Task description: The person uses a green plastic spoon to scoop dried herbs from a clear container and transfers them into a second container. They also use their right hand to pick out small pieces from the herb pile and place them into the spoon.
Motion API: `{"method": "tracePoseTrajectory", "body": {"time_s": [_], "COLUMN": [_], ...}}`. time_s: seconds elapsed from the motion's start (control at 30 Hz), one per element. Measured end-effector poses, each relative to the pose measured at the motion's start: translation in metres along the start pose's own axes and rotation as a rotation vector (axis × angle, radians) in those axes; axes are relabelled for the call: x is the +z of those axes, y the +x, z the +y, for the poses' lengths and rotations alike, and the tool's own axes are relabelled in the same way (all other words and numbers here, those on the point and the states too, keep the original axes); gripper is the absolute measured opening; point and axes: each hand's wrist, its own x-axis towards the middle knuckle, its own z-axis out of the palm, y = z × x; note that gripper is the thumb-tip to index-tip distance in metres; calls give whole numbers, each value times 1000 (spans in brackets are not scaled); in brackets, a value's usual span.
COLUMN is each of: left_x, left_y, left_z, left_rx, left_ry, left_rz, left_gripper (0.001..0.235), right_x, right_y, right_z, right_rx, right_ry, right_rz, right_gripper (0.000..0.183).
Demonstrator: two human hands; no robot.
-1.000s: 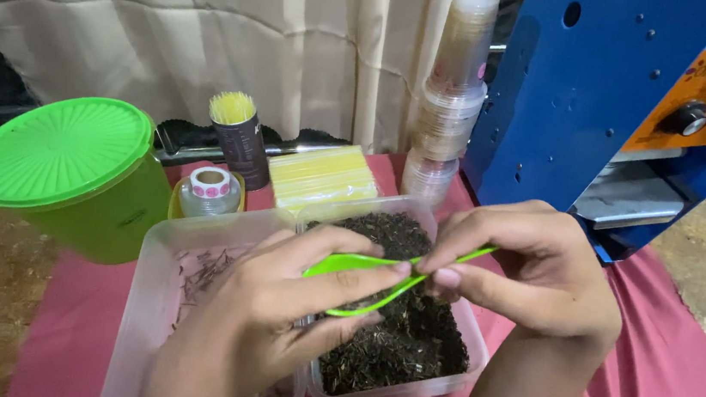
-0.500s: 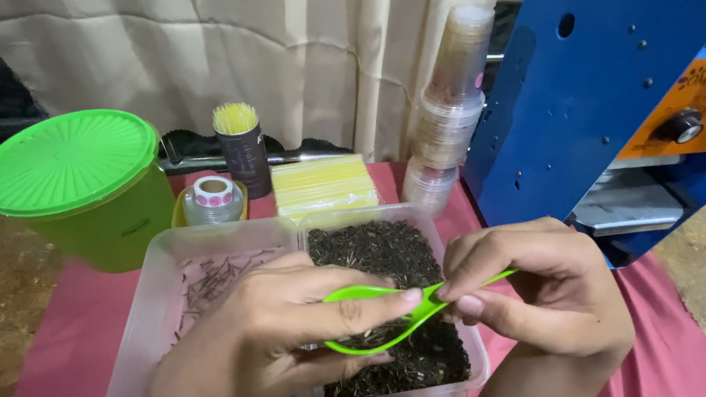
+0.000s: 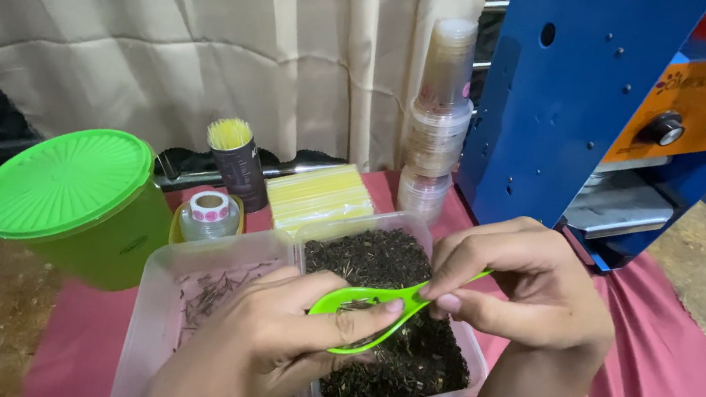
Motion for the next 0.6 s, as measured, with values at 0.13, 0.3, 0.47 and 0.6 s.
{"method": "tracePoseTrajectory", "body": {"time_s": [0.13, 0.3, 0.47, 0.6], "left_x": [-1, -1, 6, 13], "left_y": [-3, -7, -1, 0], "left_z": [-6, -9, -11, -15], "left_rx": [43, 40, 91, 74], "left_ry": [24, 62, 191, 313], "left_rz": [-22, -22, 84, 123], "left_gripper": [43, 51, 56, 50], "right_x": [0, 2, 2, 1], "right_y": [0, 2, 1, 1], "right_z": [4, 3, 6, 3], "right_rx": [2, 18, 12, 32], "right_ry": [-28, -2, -41, -203], "right_rz": [10, 2, 36, 64], "right_gripper": [11, 10, 11, 12]}}
